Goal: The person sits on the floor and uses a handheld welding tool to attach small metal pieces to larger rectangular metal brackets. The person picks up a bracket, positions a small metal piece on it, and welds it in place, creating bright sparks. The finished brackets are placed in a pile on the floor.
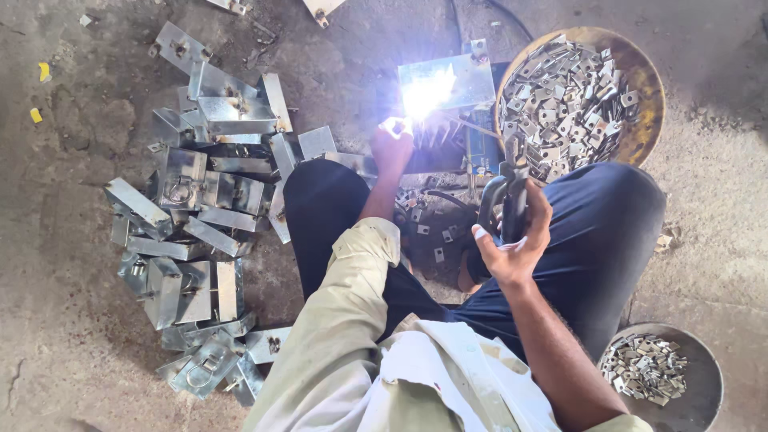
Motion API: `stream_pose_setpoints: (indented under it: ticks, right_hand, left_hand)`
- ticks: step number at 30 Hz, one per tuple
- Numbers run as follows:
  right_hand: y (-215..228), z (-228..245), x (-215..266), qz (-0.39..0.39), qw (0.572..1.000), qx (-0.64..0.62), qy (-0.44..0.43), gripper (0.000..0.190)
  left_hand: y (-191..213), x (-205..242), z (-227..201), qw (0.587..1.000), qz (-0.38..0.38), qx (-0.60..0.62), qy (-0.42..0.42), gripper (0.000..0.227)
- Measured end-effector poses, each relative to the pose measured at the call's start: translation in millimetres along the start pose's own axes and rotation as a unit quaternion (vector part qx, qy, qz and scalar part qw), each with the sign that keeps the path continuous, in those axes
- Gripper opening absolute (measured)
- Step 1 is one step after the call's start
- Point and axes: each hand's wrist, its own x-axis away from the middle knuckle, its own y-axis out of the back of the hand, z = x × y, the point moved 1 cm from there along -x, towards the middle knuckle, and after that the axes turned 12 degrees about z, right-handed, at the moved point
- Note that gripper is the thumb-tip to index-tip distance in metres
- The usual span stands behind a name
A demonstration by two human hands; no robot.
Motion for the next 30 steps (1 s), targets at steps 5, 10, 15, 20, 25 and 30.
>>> stream_pose_setpoints:
  ticks: [5, 10, 15, 20, 25, 30]
  right_hand:
    - [2.1, 3.9, -0.5, 0.004, 1.0, -0.018, -0.007, 0.09]
    - [5.7, 5.5, -2.2, 0.004, 1.0, -0.019, -0.022, 0.089]
    - [5.7, 6.4, -2.3, 0.008, 1.0, 0.014, -0.01, 0.09]
    - [5.9, 8.6, -2.5, 0.019, 0.999, 0.023, 0.017, 0.091]
    - [6.7, 13.8, -6.6, 0.026, 0.998, 0.037, 0.041, 0.087]
    - [6.8, 14.7, -7.1, 0.032, 0.995, 0.05, 0.075, 0.086]
  left_hand:
    - [-18.7, -15.4, 37.7, 1.0, -0.005, -0.029, -0.001, 0.027]
    - [-30.0, -25.6, 62.8, 0.998, 0.012, 0.013, 0.061, 0.041]
    - [-31.8, -32.4, 65.8, 0.997, 0.005, -0.043, 0.059, 0.045]
    - [-29.5, -28.3, 58.7, 0.998, 0.012, 0.05, 0.032, 0.049]
    - [-32.2, -27.9, 64.7, 0.996, 0.039, 0.057, 0.058, 0.043]
    - [-42.9, -38.8, 90.9, 0.996, -0.065, -0.046, -0.029, 0.049]
